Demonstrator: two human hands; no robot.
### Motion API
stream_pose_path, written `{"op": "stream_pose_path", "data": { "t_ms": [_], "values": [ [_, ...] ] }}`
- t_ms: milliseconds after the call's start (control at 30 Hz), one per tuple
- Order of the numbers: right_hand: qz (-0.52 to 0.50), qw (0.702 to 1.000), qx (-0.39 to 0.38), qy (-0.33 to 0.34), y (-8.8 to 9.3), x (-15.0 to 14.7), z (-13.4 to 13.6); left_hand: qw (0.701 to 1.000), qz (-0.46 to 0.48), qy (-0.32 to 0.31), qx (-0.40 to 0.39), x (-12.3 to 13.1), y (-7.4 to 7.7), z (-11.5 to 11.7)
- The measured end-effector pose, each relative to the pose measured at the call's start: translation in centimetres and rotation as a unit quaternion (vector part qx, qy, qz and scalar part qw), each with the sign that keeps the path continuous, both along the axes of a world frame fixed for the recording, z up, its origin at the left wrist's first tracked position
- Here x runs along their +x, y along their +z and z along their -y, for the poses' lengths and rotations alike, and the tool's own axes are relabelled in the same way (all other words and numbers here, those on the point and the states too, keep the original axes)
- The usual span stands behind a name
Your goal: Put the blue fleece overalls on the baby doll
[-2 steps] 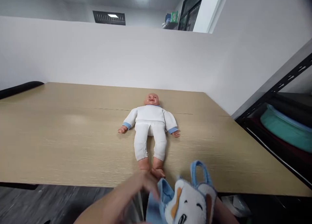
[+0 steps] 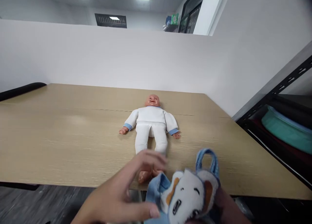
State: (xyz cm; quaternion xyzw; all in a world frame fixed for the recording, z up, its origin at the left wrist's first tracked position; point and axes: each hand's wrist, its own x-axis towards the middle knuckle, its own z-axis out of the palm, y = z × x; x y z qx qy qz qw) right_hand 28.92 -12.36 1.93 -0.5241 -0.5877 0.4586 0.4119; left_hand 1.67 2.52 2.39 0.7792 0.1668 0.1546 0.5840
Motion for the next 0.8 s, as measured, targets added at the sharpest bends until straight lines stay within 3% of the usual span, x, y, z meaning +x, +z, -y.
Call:
{"op": "stream_pose_path", "data": {
  "t_ms": [33, 133, 233, 400, 467, 567, 667, 733, 800],
  "values": [
    [-0.024, 1.0, -0.014, 0.009, 1.8, -0.4, -1.6, 0.998, 0.062, 0.012, -0.01, 0.9, 1.2, -1.3],
    [-0.043, 0.999, 0.007, 0.031, 5.9, -0.8, -5.8, 0.993, 0.109, -0.054, 0.013, 3.2, 4.3, -5.2],
    [-0.057, 0.996, 0.066, 0.025, 7.8, 0.4, -9.2, 0.988, 0.098, -0.103, 0.06, 4.0, 6.7, -8.5],
    [-0.184, 0.967, 0.161, 0.07, 8.5, 4.9, -14.8, 0.958, 0.185, -0.122, 0.183, 4.3, 9.7, -12.3],
    [-0.143, 0.973, 0.172, 0.061, 8.7, 7.1, -17.3, 0.954, 0.191, -0.143, 0.179, 4.8, 10.4, -13.3],
    [0.013, 0.983, 0.162, 0.082, 9.3, 9.7, -20.3, 0.962, 0.192, -0.143, 0.132, 5.9, 10.9, -14.4],
    [0.086, 0.972, 0.132, 0.177, 9.9, 10.3, -22.0, 0.97, 0.168, -0.114, 0.133, 6.8, 11.2, -15.1],
    [0.084, 0.954, 0.109, 0.267, 10.0, 9.5, -22.4, 0.97, 0.15, -0.091, 0.166, 7.2, 11.2, -15.5],
    [0.054, 0.942, 0.105, 0.313, 9.8, 8.5, -22.4, 0.969, 0.131, -0.062, 0.2, 7.3, 11.2, -16.0]
  ]
}}
